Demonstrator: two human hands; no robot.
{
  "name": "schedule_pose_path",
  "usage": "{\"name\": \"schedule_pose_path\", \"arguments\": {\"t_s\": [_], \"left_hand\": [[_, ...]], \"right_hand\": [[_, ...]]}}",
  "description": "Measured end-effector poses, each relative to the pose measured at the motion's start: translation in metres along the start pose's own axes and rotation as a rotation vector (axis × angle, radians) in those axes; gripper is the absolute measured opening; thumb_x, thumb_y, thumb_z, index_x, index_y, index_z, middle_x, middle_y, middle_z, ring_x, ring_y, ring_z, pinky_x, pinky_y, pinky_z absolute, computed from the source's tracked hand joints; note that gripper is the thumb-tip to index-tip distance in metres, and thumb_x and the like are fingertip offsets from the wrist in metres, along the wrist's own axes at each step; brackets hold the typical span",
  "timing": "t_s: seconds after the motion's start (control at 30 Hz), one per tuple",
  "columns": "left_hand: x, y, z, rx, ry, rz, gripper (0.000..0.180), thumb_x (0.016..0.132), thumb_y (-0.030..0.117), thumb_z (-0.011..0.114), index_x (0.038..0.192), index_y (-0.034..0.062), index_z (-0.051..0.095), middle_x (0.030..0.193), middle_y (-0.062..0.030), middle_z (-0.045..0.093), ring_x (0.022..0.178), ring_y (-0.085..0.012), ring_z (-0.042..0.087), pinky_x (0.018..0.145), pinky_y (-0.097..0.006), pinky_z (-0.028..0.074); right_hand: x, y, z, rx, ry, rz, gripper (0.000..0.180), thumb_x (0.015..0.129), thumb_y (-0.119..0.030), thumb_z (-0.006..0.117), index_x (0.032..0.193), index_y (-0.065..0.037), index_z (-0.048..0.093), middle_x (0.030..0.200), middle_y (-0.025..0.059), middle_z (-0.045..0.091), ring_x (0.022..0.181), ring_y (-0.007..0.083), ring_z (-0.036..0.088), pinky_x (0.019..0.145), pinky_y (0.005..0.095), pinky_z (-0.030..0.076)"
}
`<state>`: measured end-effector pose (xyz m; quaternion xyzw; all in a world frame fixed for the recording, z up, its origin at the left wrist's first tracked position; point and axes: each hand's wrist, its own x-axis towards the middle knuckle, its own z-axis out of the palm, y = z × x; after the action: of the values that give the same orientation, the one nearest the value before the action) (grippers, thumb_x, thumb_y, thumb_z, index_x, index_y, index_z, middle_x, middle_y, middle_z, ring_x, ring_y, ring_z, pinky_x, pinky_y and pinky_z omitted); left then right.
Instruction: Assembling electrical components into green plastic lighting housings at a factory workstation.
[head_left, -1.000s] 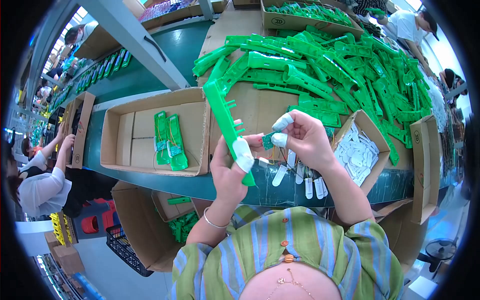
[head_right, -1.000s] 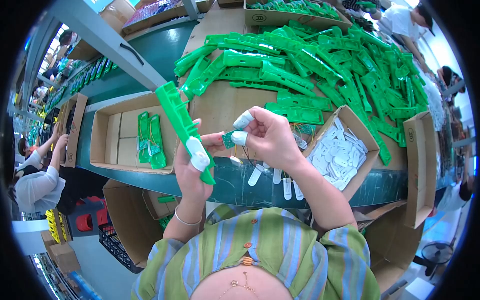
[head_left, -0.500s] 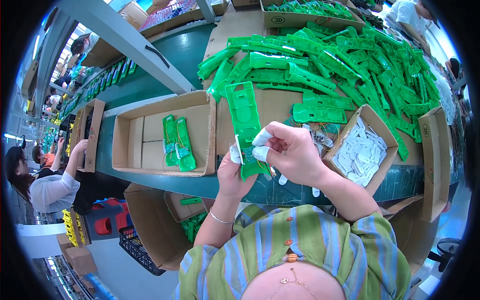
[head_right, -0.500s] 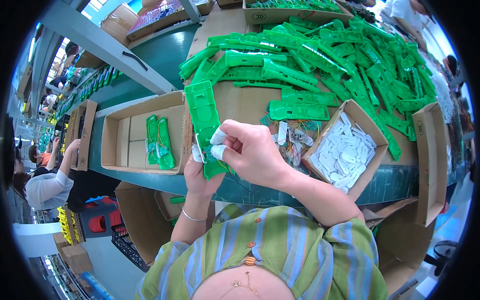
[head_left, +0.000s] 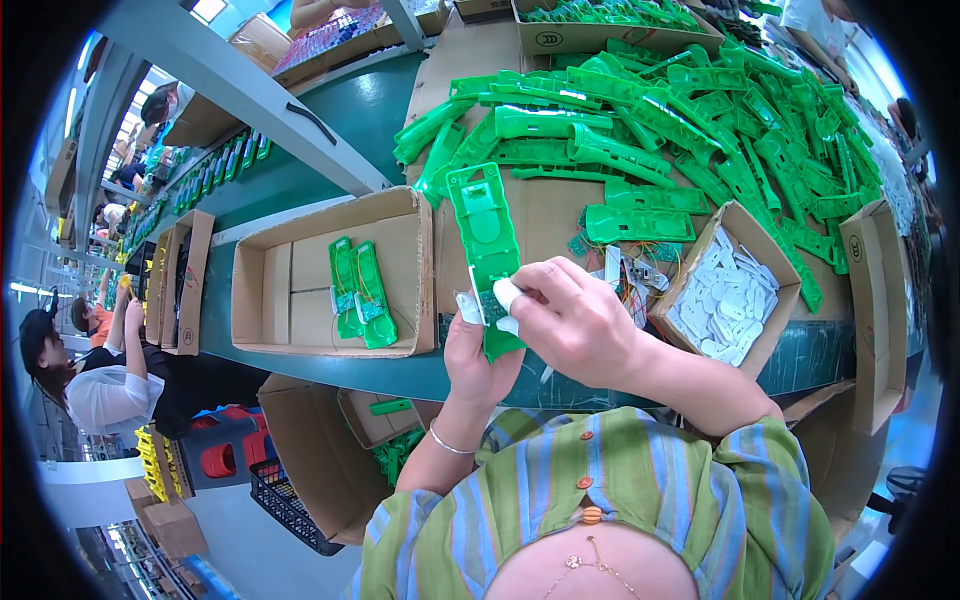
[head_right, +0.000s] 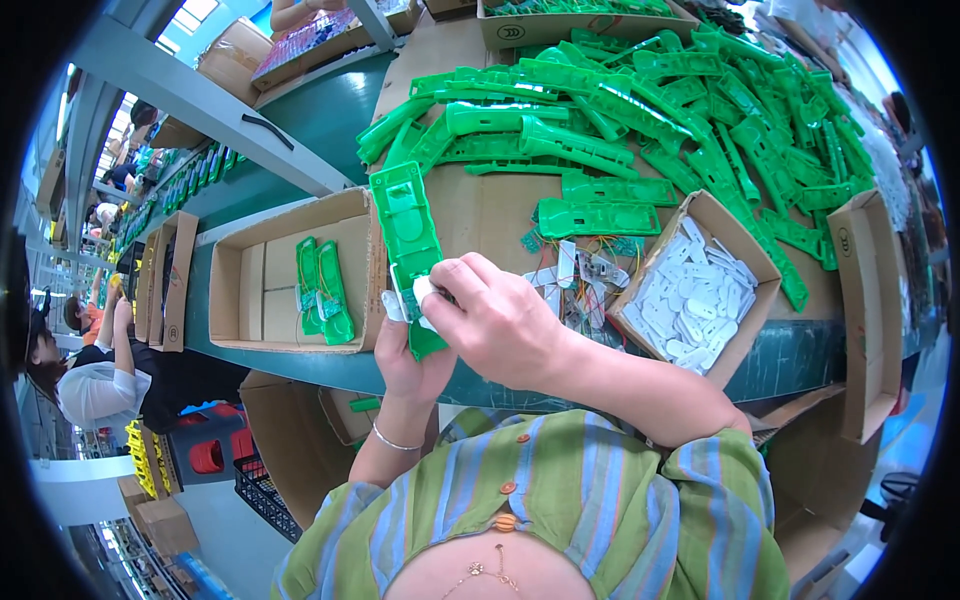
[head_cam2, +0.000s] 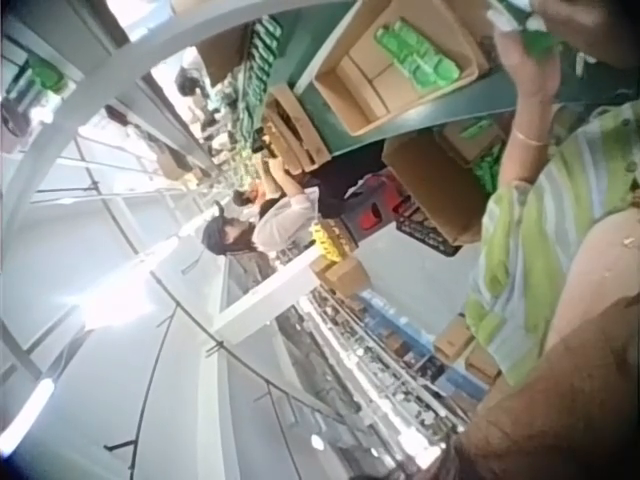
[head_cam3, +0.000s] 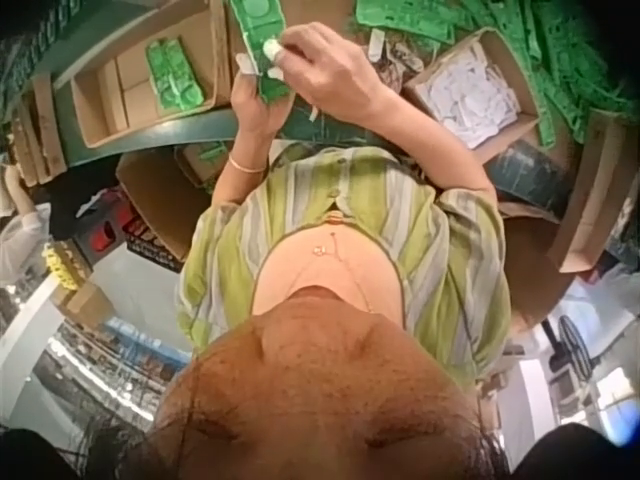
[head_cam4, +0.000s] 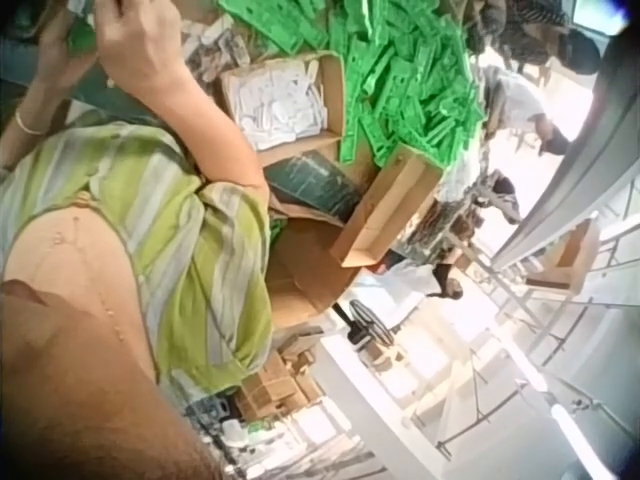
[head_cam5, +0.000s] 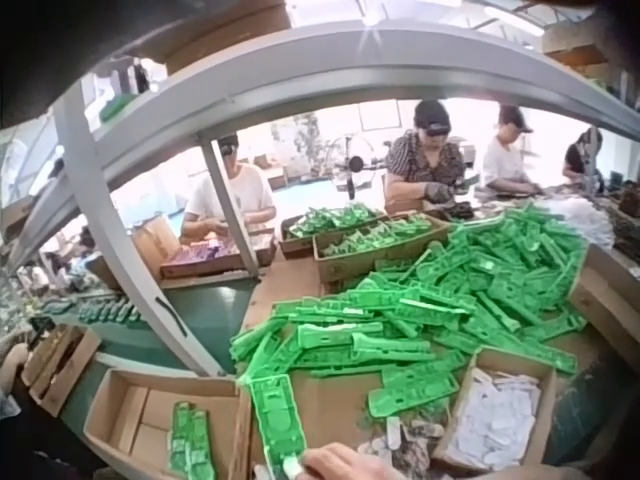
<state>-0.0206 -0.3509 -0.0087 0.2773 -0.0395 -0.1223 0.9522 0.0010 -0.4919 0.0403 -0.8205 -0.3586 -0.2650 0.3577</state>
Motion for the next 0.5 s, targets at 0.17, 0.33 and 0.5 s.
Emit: {"name": "schedule_pose_path", "arguments": {"t_s": [0.17,0.33,0.5], "left_hand": [[-0.004,-0.006,0.002,0.001,-0.024,0.024,0.037,0.094,0.026,0.043,0.123,0.0032,0.043,0.115,-0.0081,0.053,0.107,-0.0205,0.052,0.093,-0.035,0.041],[-0.006,0.001,-0.002,0.290,0.008,0.090,0.038,0.094,0.022,0.042,0.126,0.0011,0.041,0.117,-0.0083,0.053,0.107,-0.0179,0.052,0.091,-0.031,0.042],[-0.002,-0.004,-0.004,0.591,0.109,0.111,0.039,0.094,0.019,0.043,0.127,-0.0018,0.040,0.114,-0.0077,0.054,0.103,-0.0152,0.054,0.087,-0.028,0.044]], "right_hand": [[0.000,-0.005,-0.007,-0.086,-0.018,-0.068,0.027,0.055,-0.001,0.062,0.080,0.006,0.056,0.085,0.0125,0.050,0.067,0.0238,0.054,0.052,0.0305,0.047],[-0.008,0.000,-0.004,-0.057,-0.039,-0.097,0.026,0.055,-0.002,0.061,0.079,0.006,0.056,0.086,0.0140,0.049,0.069,0.0244,0.053,0.053,0.0311,0.048],[-0.024,0.009,0.007,-0.117,-0.064,-0.115,0.024,0.056,-0.004,0.061,0.077,0.005,0.055,0.088,0.0152,0.050,0.073,0.0253,0.054,0.057,0.0315,0.049]]}}
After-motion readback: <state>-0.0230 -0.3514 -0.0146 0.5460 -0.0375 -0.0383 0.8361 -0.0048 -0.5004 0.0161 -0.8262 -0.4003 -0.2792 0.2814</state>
